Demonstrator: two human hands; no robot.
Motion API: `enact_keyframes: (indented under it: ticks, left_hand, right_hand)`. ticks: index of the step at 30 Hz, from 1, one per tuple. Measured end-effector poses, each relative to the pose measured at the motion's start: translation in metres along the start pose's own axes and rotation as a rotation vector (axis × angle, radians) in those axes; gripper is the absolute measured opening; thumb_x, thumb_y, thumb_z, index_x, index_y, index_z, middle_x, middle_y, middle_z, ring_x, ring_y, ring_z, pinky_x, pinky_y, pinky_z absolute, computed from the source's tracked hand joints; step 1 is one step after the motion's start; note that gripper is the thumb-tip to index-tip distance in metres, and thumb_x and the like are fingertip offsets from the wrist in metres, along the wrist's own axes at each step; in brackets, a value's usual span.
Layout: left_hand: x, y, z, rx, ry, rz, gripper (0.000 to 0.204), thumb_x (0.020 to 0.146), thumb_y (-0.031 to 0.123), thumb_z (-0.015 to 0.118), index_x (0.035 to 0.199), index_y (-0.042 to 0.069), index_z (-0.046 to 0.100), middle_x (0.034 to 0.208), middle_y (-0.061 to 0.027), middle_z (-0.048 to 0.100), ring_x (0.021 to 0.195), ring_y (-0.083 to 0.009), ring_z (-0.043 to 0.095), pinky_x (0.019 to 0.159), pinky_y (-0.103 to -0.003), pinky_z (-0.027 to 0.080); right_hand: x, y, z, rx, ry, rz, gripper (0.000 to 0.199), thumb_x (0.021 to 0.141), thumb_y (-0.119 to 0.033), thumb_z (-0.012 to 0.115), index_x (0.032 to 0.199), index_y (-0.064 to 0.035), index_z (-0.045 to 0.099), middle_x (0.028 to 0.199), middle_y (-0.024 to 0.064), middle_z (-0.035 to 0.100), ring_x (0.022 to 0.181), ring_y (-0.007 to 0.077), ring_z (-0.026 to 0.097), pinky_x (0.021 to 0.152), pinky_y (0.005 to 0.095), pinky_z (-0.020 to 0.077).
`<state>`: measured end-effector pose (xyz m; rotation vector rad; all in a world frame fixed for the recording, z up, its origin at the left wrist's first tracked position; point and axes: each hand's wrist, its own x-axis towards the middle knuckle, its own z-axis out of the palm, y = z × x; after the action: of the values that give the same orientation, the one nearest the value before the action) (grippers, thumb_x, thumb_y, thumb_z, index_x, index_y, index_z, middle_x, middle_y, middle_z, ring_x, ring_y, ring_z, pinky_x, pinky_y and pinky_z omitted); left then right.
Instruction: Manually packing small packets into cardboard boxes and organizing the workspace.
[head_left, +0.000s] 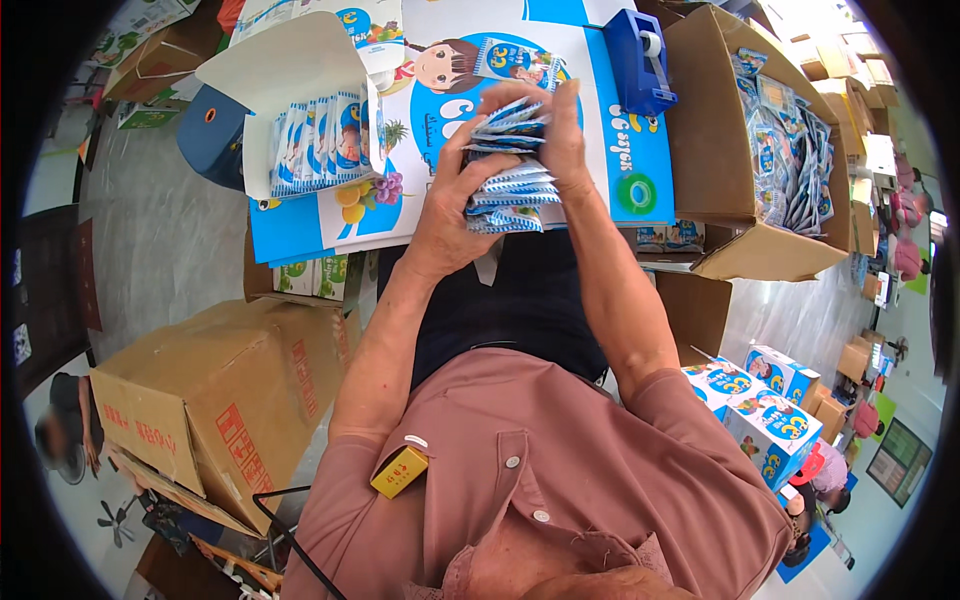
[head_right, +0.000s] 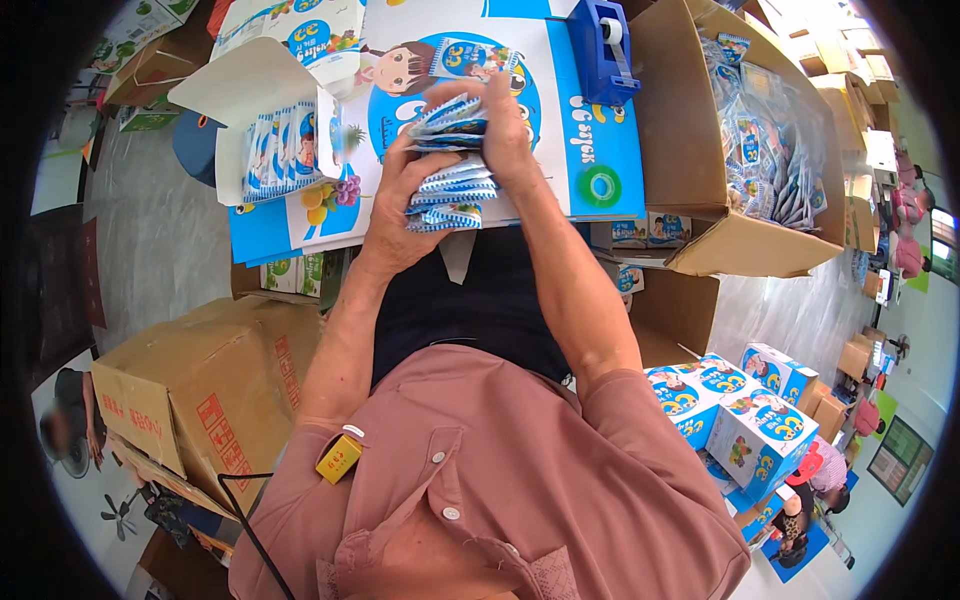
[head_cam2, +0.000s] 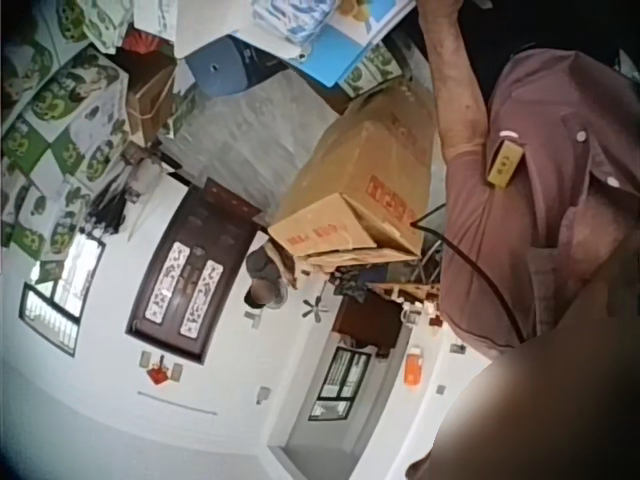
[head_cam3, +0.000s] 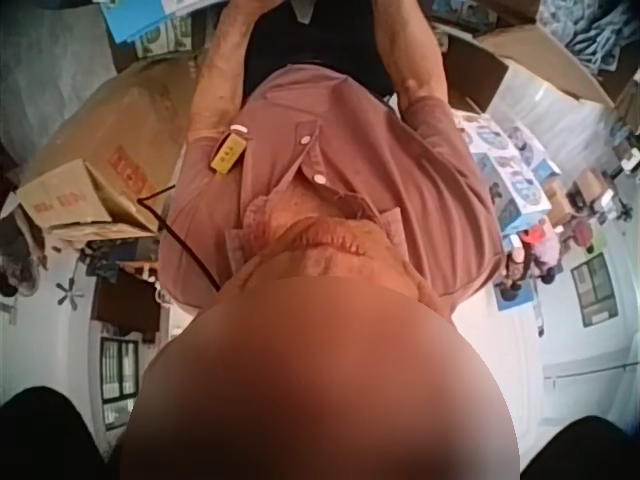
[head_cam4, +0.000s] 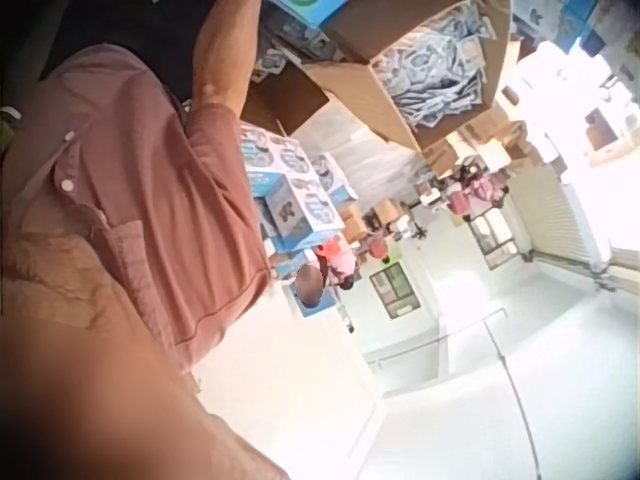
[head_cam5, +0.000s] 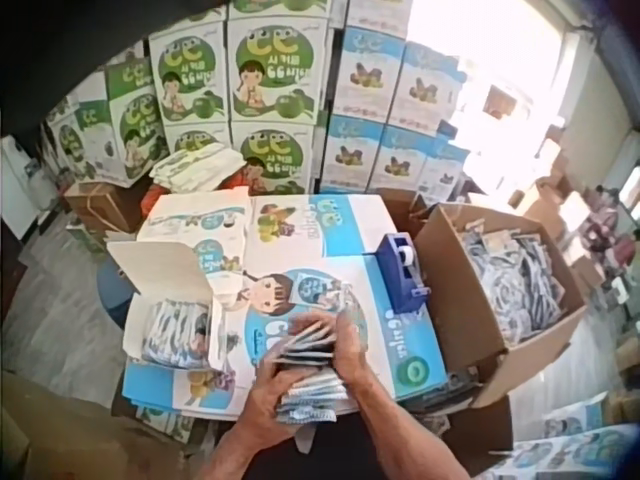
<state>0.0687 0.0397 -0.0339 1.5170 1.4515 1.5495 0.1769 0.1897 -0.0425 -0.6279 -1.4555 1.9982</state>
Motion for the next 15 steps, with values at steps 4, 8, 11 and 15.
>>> enact_keyframes:
  ticks: [4,8,11,15]
  left_hand:
    - [0.002,0.001,0.002,0.027,0.019,0.027,0.065,0.066,0.009,0.093,0.127,0.018,0.071,0.160,-0.0170,0.035,0.149,-0.0385,0.038,0.119,-0.048,0.039]
    - [0.004,0.003,0.000,0.068,0.012,0.047,0.065,0.067,0.009,0.093,0.127,0.020,0.071,0.161,-0.0169,0.033,0.149,-0.0391,0.036,0.120,-0.049,0.038]
    - [0.003,0.004,0.000,0.080,0.012,0.049,0.063,0.067,0.009,0.092,0.125,0.020,0.071,0.161,-0.0169,0.033,0.150,-0.0394,0.036,0.120,-0.049,0.037]
    - [0.001,-0.002,0.001,0.112,-0.002,0.101,0.076,0.067,0.008,0.092,0.137,0.018,0.063,0.161,-0.0193,0.033,0.150,-0.0399,0.035,0.120,-0.049,0.037]
  right_hand:
    - [0.005,-0.004,0.004,0.012,-0.112,-0.115,0.106,0.096,-0.085,0.015,0.125,0.0029,0.067,0.116,0.0157,0.071,0.105,0.0227,0.070,0.095,0.0342,0.0572]
    - [-0.005,-0.011,0.002,0.093,-0.134,0.002,0.092,0.104,-0.074,0.016,0.128,-0.0016,0.068,0.126,0.0151,0.068,0.114,0.0221,0.067,0.104,0.0343,0.0515]
    - [-0.005,-0.010,0.011,0.035,-0.081,-0.074,0.088,0.105,-0.071,0.017,0.126,-0.0023,0.069,0.123,0.0151,0.070,0.113,0.0220,0.067,0.105,0.0349,0.0510]
    - [-0.007,-0.013,0.023,0.003,0.025,-0.120,0.083,0.108,-0.065,0.021,0.122,-0.0006,0.070,0.116,0.0152,0.073,0.106,0.0211,0.071,0.099,0.0333,0.0548]
